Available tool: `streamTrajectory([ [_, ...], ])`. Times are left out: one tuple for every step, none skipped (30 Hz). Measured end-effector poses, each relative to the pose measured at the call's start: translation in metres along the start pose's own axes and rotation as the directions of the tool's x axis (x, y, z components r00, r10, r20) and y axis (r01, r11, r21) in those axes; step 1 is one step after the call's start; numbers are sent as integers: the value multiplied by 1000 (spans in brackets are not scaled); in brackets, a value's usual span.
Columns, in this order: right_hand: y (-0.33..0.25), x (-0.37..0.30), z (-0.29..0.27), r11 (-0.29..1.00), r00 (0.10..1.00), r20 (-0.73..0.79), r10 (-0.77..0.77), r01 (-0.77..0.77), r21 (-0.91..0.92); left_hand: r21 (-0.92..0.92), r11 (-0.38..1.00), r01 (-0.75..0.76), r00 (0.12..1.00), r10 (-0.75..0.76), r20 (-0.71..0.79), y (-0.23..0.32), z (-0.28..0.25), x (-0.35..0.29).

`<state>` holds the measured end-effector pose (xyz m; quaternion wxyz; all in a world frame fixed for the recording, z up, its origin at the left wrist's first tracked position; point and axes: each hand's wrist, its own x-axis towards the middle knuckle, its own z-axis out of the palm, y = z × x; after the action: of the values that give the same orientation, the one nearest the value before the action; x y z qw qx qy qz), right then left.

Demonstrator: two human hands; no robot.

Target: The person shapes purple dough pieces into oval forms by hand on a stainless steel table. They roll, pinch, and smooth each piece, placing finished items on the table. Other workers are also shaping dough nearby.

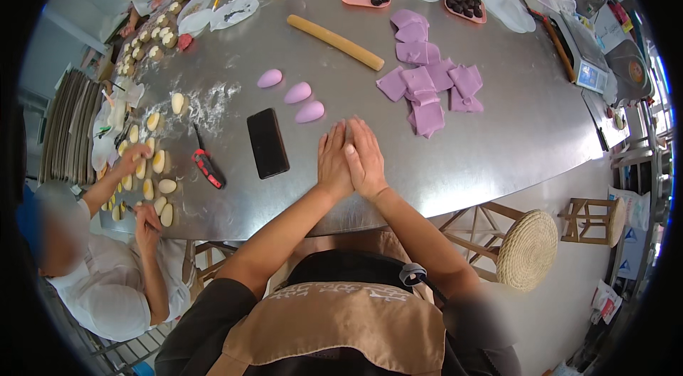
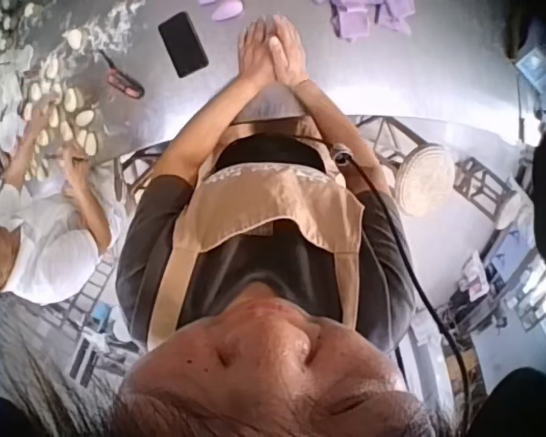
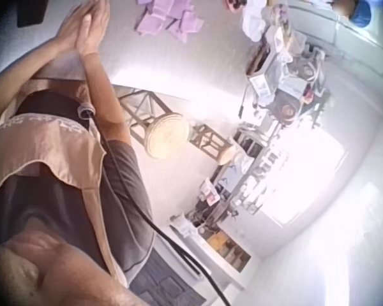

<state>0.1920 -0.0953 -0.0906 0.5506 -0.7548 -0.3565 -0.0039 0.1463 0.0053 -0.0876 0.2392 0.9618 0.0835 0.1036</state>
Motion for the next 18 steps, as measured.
streamTrajectory([
  [0, 1, 0, 1000, 1000, 2, -11, 11, 6, 16, 1000, 25, 999, -25, -39, -2, 1, 3],
  [0, 3, 0, 1000, 1000, 3, -21, 21, 13, -21, 1000, -12, 1000, 12, -14, -2, 0, -4],
  [-1, -14, -2, 999, 999, 30, -39, 38, 15, -63, 997, -51, 999, 52, 13, -2, -1, -19],
  [-8, -30, -3, 998, 995, 71, -70, 69, 11, -109, 991, -81, 996, 85, 39, -1, 0, -38],
  [-17, -44, -7, 995, 988, 114, -101, 101, 9, -174, 983, -64, 997, 70, 30, -1, 5, -57],
  [-25, -56, -10, 993, 981, 155, -118, 118, 6, -159, 985, -67, 997, 73, 33, 1, 4, -60],
  [-25, -52, -12, 990, 981, 134, -140, 134, 52, -143, 987, -71, 996, 77, 37, 3, 2, -61],
  [-21, -48, -10, 994, 989, 120, -81, 72, 80, -127, 989, -75, 996, 81, 41, 5, 0, -58],
  [-17, -38, -7, 994, 994, 98, -39, 29, 107, -90, 995, -38, 998, 43, 49, 8, -5, -46],
  [-11, -29, -6, 991, 997, 75, 1, -11, 133, -55, 998, -11, 999, 14, 38, 5, -4, -36],
  [-2, -27, -6, 952, 993, 57, 104, -116, 284, -20, 1000, 16, 1000, -15, 27, 0, -3, -27],
  [3, -25, -9, 921, 986, 12, 163, -157, 357, 14, 999, 50, 998, -50, 23, -6, -3, -24],
  [9, -22, -15, 882, 973, -31, 227, -192, 430, -160, 982, 104, 992, -113, -47, -13, -8, -23],
  [14, -22, -22, 836, 954, -69, 293, -220, 502, -235, 966, 105, 988, -129, -88, -19, -14, -20],
  [19, -25, -30, 836, 951, -93, 295, -210, 507, -307, 946, 109, 980, -154, -129, -24, -24, -19],
  [19, -27, -36, 838, 947, -119, 299, -201, 508, -380, 919, 107, 969, -182, -166, -25, -30, -16],
  [18, -29, -40, 834, 936, -139, 322, -211, 510, -356, 930, 87, 970, -161, -184, -22, -30, -13],
  [16, -30, -39, 853, 938, -136, 317, -219, 474, -268, 961, 70, 975, -122, -183, -16, -25, -12],
])
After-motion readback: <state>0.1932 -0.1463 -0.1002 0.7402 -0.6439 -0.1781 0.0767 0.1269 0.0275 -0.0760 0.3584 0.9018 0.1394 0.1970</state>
